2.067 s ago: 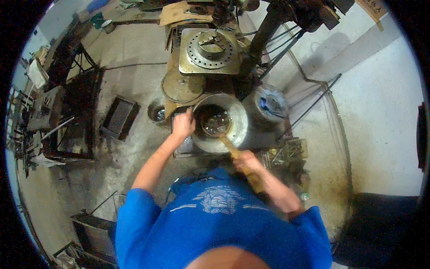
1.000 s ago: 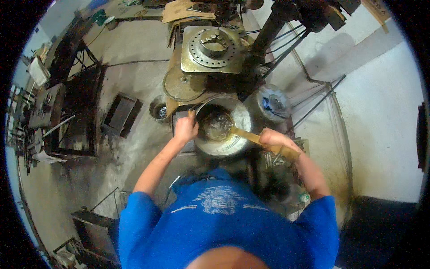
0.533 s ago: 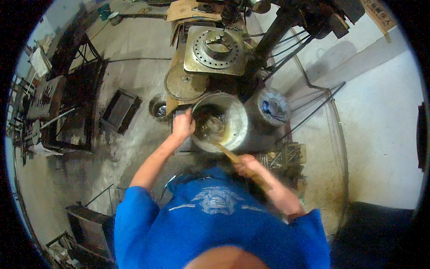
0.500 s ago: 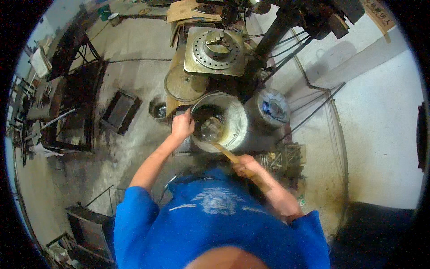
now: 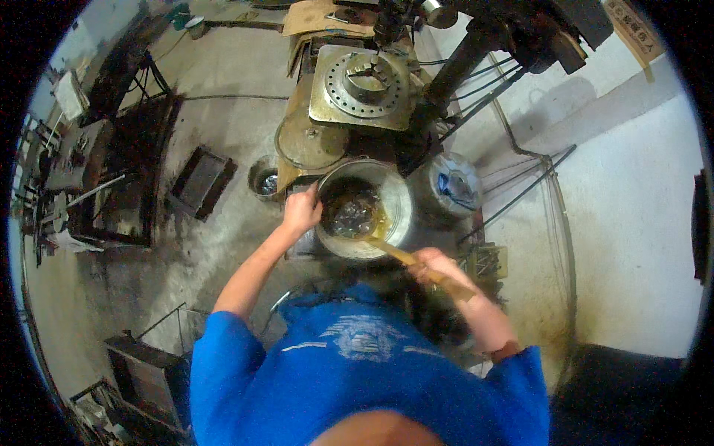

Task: The person pours a liquid from a metal bucket into a larger pot on a heating element. They then use a wooden-handled ladle to stir the contents of the pot. The person repeatedly scoops solid metal pieces from a nearby container and adds them to the pot, stirring after each addition.

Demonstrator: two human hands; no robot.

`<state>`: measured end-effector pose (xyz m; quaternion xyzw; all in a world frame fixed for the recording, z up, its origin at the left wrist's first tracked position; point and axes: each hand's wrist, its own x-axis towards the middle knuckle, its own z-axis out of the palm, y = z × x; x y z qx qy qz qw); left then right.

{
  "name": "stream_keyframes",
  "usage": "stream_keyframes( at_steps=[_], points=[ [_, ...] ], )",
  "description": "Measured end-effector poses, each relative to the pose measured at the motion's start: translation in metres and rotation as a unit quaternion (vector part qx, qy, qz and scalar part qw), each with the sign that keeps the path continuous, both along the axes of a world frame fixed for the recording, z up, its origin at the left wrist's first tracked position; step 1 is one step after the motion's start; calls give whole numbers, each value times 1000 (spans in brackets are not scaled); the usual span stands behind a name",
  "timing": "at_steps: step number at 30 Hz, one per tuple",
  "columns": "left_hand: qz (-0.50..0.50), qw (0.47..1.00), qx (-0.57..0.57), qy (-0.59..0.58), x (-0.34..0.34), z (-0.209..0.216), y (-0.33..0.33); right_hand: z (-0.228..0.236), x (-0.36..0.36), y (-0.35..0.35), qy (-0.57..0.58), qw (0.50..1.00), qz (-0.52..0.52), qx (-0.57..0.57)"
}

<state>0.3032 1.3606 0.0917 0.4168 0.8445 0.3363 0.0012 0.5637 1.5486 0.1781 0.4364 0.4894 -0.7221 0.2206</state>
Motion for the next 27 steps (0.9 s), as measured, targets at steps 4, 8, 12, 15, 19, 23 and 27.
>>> stream_keyframes(
  at_steps=[4,8,12,15,19,23,27],
  points=[
    [2,1000,-22,-4,6,3,0,-20,0,37,70,994,82,21],
    [-3,1000,-11,-9,8,-1,5,-34,4,34,72,957,197,200],
    [-3,1000,-4,-7,11,2,11,-39,10,10,46,963,177,198],
    [-8,1000,-14,18,5,1,17,-44,13,4,63,991,108,37],
    [-26,999,-1,30,6,-1,15,-70,26,-7,84,848,-98,-515],
    [-9,1000,-4,2,-2,1,5,-42,15,-9,103,830,-232,-496],
    [-12,1000,1,-14,3,0,-3,8,1,-18,31,999,-6,-6]
  ],
)
